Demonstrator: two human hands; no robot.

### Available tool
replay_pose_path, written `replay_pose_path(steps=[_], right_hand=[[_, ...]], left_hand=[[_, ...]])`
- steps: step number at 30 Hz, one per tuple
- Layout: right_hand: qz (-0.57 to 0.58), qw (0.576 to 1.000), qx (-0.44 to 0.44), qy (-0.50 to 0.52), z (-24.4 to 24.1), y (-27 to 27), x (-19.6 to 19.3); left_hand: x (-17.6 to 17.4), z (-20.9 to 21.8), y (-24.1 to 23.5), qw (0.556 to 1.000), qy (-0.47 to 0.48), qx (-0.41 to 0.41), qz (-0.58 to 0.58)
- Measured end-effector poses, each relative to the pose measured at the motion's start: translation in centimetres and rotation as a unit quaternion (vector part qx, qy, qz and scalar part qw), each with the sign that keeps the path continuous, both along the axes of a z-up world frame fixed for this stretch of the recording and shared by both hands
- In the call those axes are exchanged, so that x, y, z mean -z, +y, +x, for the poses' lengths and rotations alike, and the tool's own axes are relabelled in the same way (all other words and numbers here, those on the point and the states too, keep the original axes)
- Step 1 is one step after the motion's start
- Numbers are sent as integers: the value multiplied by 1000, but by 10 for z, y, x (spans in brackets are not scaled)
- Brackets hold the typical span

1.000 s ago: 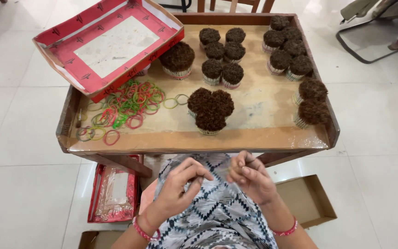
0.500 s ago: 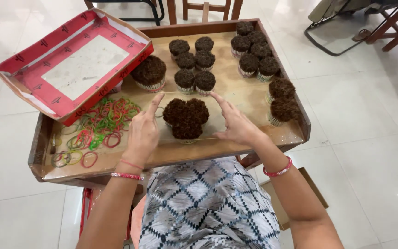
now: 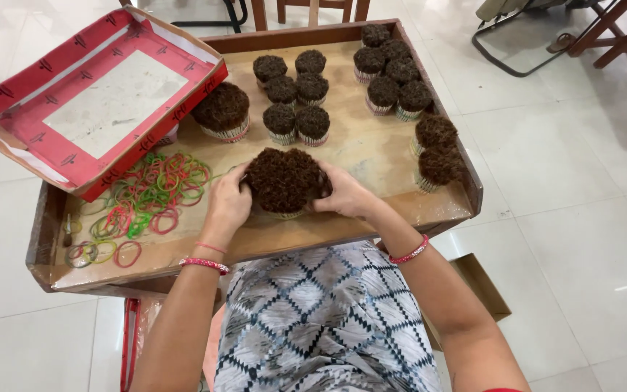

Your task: The person gathers bundles of incense sticks on a table, compresses them into a cylindrical shape, and secures them with rubber bands. She repeats this process for multiple bundles, occasionally inspecting the bottom of the cylinders.

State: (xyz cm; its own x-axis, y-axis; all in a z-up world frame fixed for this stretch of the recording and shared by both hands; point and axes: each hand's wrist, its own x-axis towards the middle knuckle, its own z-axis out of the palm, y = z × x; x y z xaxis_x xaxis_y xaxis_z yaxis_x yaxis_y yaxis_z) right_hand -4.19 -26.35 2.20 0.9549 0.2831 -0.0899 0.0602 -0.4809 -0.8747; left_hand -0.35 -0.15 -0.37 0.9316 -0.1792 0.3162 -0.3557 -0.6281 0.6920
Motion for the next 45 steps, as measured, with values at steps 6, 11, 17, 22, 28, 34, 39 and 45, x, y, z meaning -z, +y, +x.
replay_pose_path(steps=[6, 11, 17, 22, 28, 34, 39, 45], right_hand=[[4, 988, 4, -153, 15, -17, 66], [29, 998, 22, -49, -2, -11, 26], [-31, 990, 4, -134, -21, -22, 20], [-21, 993, -53, -107, -38, -26, 15], [-26, 996, -52, -70, -6, -24, -8], [75, 961, -225, -142, 37, 8, -17], [40, 968, -194, -155, 39, 13, -3], [-66, 970, -26, -232, -5, 30, 21]], left_hand=[[12, 3, -1, 998, -45, -10, -30], [2, -5, 6, 989, 126, -40, -64], [-28, -66, 9, 973, 112, 68, -188], [-36, -80, 15, 981, -5, 114, -154], [-18, -74, 22, 972, 23, 133, -193], [-37, -82, -17, 994, 5, 25, -110], [-36, -69, -23, 995, 18, 5, -102], [-43, -48, -1, 990, 87, 66, -86]])
